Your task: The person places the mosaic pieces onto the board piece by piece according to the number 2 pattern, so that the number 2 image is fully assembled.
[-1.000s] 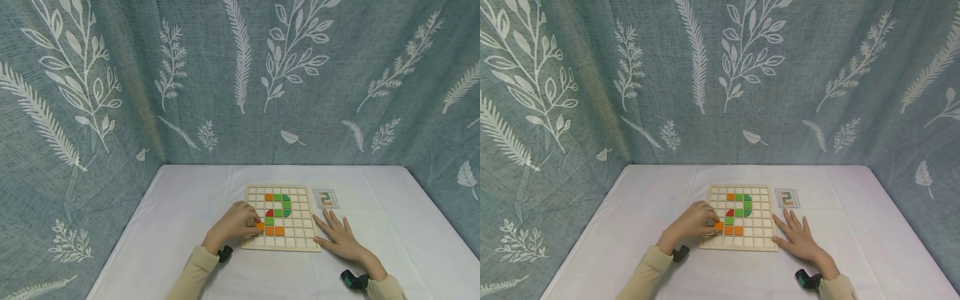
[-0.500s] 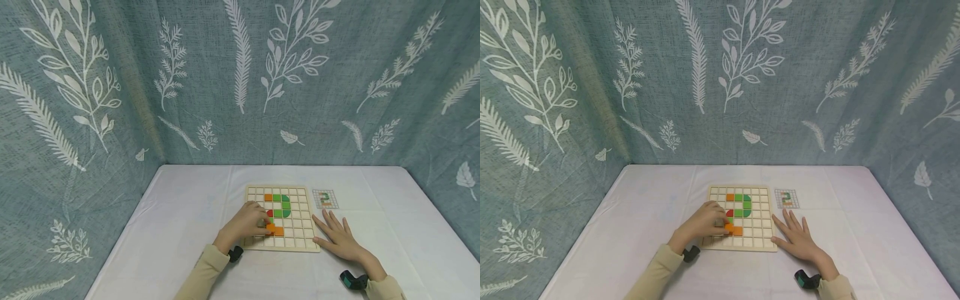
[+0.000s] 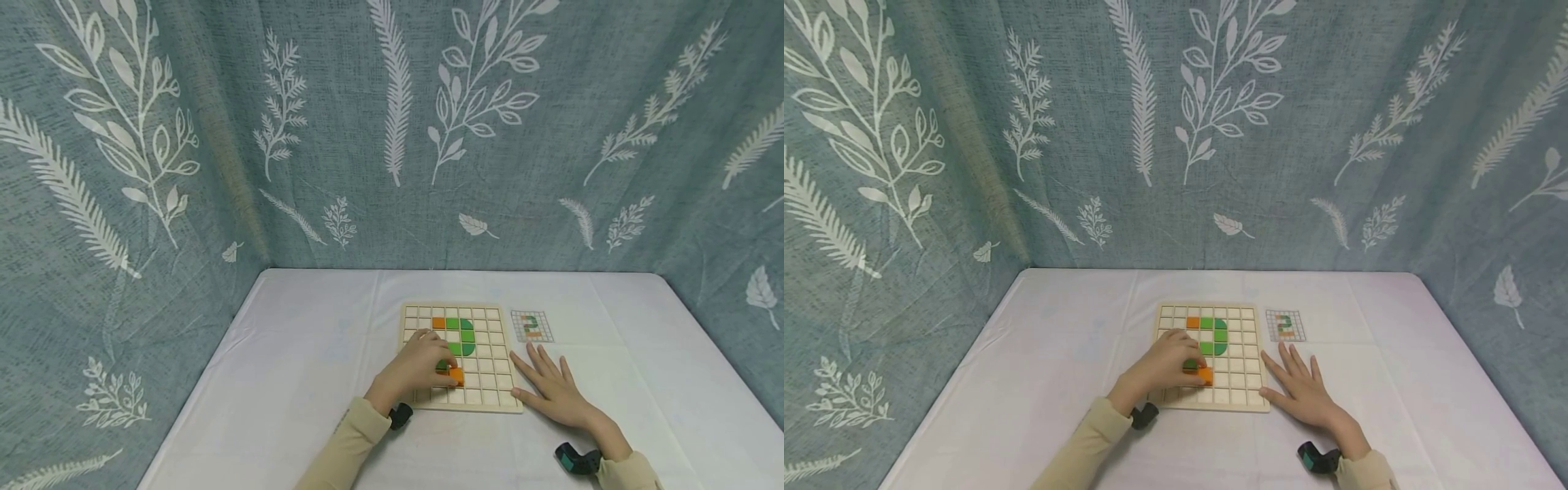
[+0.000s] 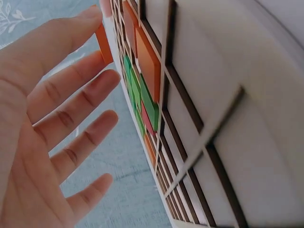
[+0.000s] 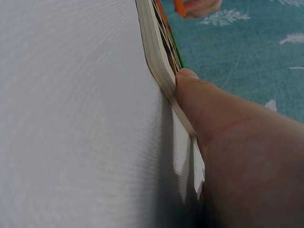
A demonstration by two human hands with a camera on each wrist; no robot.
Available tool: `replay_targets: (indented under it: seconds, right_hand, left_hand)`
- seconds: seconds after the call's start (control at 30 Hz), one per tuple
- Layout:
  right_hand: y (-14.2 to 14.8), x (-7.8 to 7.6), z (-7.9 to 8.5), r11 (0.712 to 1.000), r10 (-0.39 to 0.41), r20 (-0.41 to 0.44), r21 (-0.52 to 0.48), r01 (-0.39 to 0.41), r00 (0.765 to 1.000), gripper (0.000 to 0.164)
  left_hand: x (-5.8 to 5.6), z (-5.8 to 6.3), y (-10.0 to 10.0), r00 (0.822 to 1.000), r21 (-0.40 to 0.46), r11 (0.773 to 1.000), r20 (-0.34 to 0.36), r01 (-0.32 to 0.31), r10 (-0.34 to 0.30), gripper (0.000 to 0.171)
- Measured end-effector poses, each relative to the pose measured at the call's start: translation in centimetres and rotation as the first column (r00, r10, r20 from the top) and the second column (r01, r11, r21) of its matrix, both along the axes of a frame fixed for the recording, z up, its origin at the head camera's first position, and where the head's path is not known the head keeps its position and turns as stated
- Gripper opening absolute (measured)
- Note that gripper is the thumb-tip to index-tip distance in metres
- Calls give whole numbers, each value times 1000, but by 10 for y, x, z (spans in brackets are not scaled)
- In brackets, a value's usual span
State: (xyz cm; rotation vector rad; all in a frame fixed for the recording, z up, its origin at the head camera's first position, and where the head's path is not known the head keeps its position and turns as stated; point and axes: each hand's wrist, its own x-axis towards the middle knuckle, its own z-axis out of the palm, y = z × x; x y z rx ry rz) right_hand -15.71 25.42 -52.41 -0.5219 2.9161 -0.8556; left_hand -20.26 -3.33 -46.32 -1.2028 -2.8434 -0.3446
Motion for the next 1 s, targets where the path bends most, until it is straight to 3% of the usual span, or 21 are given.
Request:
replay_targets:
  seconds: [0.23, 0.57, 1.0]
  right_hand:
    - [0, 0, 0, 1000, -2, 3, 4, 2, 1000, 67]
    - [1, -1, 0, 1000, -10, -3, 11, 10, 1000, 67]
    - [1, -1, -1, 1000, -4, 2, 12, 4, 1000, 66]
  left_hand:
    - [2, -2, 10, 1000, -5, 1000, 15, -7, 7, 25]
    - [1, -6, 21, 998, -50, 999, -57, 15, -18, 24]
    - [0, -9, 30, 999, -77, 997, -50, -16, 12, 23]
